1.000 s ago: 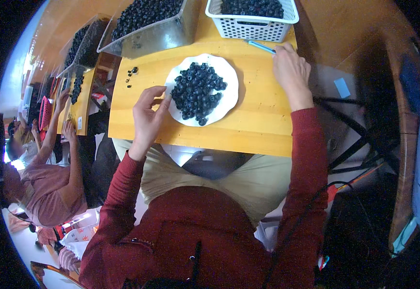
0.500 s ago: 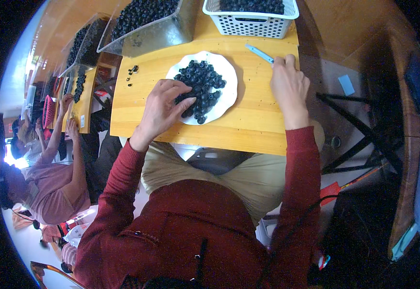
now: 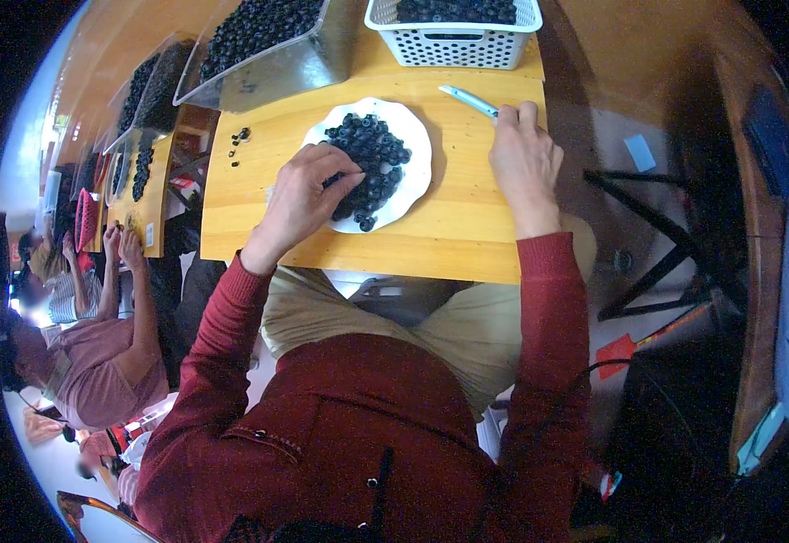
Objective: The person scoops black fruits from a container onto a plate and trims the fruits one at a time using a utility knife.
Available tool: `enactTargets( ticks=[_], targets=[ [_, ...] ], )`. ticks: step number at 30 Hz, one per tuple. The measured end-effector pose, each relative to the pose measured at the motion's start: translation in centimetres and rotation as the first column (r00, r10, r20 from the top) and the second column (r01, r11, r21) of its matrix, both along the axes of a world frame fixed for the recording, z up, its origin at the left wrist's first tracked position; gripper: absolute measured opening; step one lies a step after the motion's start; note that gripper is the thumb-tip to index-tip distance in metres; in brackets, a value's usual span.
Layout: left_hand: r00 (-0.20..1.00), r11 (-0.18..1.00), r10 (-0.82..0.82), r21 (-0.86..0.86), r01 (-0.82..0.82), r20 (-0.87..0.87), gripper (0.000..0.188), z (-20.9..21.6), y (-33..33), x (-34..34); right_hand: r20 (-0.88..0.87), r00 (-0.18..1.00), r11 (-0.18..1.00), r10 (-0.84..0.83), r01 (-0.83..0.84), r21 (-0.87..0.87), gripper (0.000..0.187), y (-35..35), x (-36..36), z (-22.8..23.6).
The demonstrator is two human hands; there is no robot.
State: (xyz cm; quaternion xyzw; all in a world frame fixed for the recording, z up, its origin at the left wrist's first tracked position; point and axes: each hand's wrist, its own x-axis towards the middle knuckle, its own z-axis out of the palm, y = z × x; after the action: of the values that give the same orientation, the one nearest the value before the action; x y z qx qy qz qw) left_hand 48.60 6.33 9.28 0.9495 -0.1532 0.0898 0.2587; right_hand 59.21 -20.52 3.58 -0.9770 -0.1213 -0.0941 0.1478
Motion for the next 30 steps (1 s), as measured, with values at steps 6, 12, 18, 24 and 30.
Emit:
enactTargets(
  ticks=[6, 12, 18, 24, 30],
  targets=[
    [0.987, 0.99, -0.132, 0.058, 0.127, 0.093, 0.016, 0.9, -2.1, 1.1, -0.012, 1.0, 0.999, -0.007, 0.007, 0.033, 0.021, -0.1, -0.1, -0.3],
    [0.975, 0.951, -0.223, 0.218, 0.217, 0.003, 0.019, 0.8, -3.1, 2.9, -0.038, 0.999, 0.998, -0.004, 0.007, 0.063, 0.021, 0.0, 0.0, -0.1],
    [0.968, 0.937, -0.249, 0.242, 0.251, -0.038, 0.019, 0.6, -3.2, 3.1, -0.044, 0.999, 0.997, -0.003, 0.006, 0.082, 0.022, -0.2, -0.1, 0.1],
    [0.962, 0.937, -0.262, 0.216, 0.273, -0.078, 0.019, 0.8, -3.2, 2.6, -0.028, 1.0, 0.996, 0.0, 0.002, 0.093, 0.02, -0.2, -0.1, 0.0],
    [0.956, 0.925, -0.266, 0.246, 0.289, -0.125, 0.014, 1.0, -3.3, 2.9, -0.008, 1.0, 0.995, 0.008, -0.007, 0.104, 0.019, -0.3, -0.1, -0.1]
  ],
)
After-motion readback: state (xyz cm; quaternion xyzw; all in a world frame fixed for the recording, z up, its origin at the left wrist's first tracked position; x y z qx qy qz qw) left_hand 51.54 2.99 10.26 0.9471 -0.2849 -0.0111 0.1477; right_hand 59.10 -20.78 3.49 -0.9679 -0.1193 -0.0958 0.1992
